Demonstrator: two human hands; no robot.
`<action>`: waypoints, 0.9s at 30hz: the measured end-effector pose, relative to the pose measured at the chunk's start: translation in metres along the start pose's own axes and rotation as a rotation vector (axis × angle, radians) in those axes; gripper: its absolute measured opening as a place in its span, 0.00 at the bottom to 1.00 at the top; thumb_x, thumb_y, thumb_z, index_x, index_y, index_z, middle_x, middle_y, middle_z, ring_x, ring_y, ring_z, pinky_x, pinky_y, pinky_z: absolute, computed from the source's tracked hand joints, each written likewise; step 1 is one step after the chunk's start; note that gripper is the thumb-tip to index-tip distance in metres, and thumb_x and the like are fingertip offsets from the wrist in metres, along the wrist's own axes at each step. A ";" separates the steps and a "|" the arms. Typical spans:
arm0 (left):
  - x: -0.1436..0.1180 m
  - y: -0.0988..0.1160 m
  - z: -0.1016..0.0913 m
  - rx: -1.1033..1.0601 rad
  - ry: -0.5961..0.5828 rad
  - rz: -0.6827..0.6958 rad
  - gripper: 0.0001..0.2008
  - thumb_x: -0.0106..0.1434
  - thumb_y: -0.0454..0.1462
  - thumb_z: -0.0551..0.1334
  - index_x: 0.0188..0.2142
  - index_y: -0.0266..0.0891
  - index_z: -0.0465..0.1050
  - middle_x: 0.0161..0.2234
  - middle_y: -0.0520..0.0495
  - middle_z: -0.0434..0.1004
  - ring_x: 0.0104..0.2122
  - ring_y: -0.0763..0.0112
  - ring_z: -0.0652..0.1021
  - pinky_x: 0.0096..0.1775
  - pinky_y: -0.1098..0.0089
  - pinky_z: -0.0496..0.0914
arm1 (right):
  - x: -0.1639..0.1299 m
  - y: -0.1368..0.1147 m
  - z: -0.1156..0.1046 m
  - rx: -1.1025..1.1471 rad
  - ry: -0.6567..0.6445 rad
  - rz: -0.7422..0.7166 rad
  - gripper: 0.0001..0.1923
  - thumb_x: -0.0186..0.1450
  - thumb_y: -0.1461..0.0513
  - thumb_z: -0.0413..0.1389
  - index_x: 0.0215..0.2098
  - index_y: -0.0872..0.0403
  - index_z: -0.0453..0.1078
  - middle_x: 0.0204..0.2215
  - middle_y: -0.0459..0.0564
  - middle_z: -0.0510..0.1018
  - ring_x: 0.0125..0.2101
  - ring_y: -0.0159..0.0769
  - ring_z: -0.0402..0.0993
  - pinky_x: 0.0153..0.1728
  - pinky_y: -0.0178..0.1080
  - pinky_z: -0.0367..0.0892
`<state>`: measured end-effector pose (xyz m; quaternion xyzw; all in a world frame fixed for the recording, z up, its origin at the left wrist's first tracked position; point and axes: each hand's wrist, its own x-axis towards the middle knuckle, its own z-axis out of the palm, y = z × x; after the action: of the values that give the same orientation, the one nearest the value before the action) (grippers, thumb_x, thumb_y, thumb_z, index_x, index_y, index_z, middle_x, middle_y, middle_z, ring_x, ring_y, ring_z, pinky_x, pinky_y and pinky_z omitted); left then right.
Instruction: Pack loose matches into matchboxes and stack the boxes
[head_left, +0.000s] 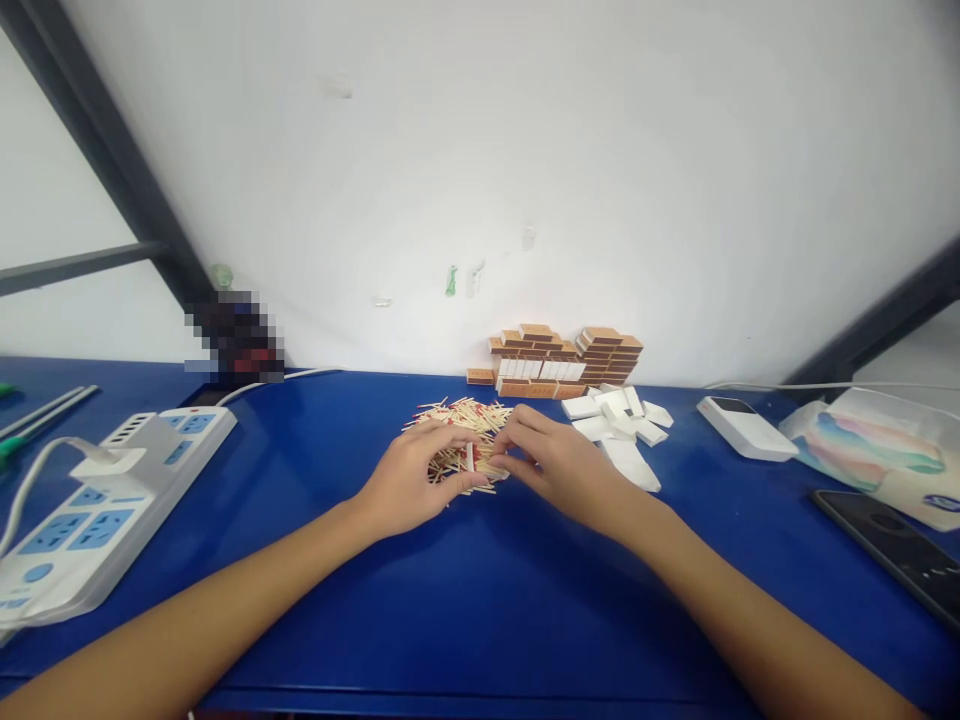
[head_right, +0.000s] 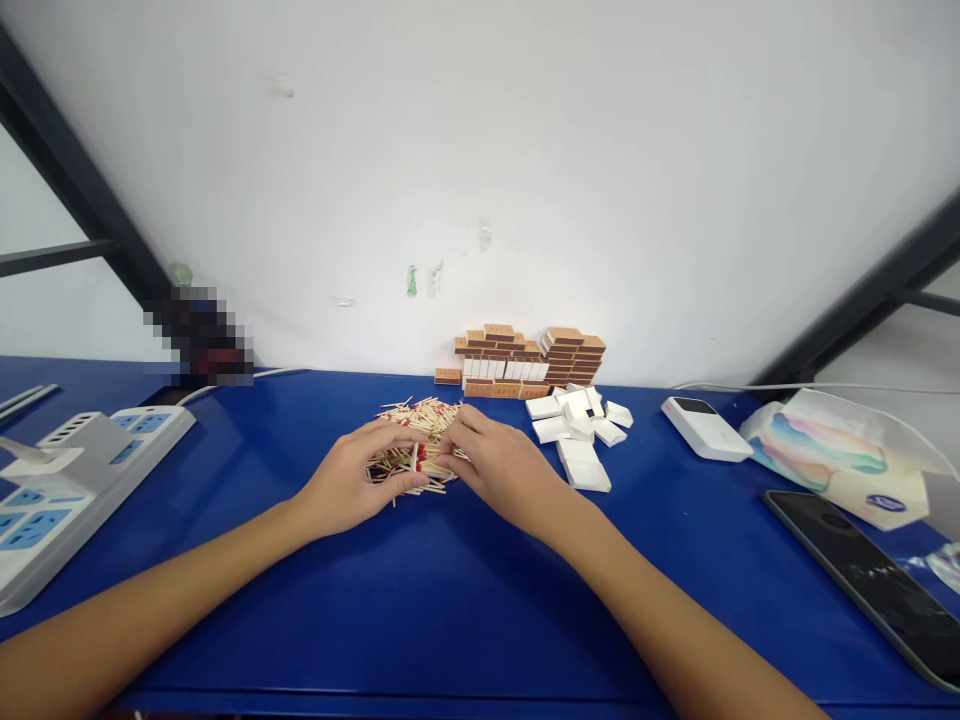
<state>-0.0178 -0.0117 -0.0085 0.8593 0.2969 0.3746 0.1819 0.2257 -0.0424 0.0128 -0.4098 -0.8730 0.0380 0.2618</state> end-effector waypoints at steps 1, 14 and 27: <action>0.000 0.000 0.000 0.000 -0.001 0.006 0.17 0.66 0.45 0.71 0.52 0.45 0.78 0.48 0.46 0.85 0.48 0.59 0.83 0.52 0.58 0.75 | 0.000 0.000 0.000 0.001 0.003 -0.004 0.02 0.75 0.64 0.56 0.43 0.51 0.71 0.40 0.49 0.73 0.33 0.34 0.71 0.33 0.38 0.67; 0.000 -0.002 -0.001 -0.038 -0.001 -0.003 0.18 0.66 0.45 0.72 0.53 0.45 0.78 0.50 0.46 0.85 0.50 0.59 0.82 0.54 0.58 0.74 | 0.002 -0.008 -0.008 0.151 0.019 -0.010 0.02 0.75 0.63 0.57 0.42 0.51 0.72 0.40 0.48 0.72 0.34 0.33 0.71 0.35 0.37 0.66; 0.001 0.000 0.000 -0.004 -0.002 0.090 0.19 0.66 0.48 0.72 0.52 0.44 0.78 0.47 0.46 0.85 0.47 0.59 0.82 0.52 0.57 0.74 | 0.003 -0.014 -0.004 0.128 -0.014 0.026 0.02 0.74 0.62 0.58 0.41 0.51 0.71 0.41 0.48 0.73 0.35 0.34 0.72 0.37 0.37 0.67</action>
<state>-0.0177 -0.0113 -0.0077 0.8718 0.2573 0.3821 0.1667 0.2169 -0.0500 0.0217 -0.4034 -0.8652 0.1000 0.2806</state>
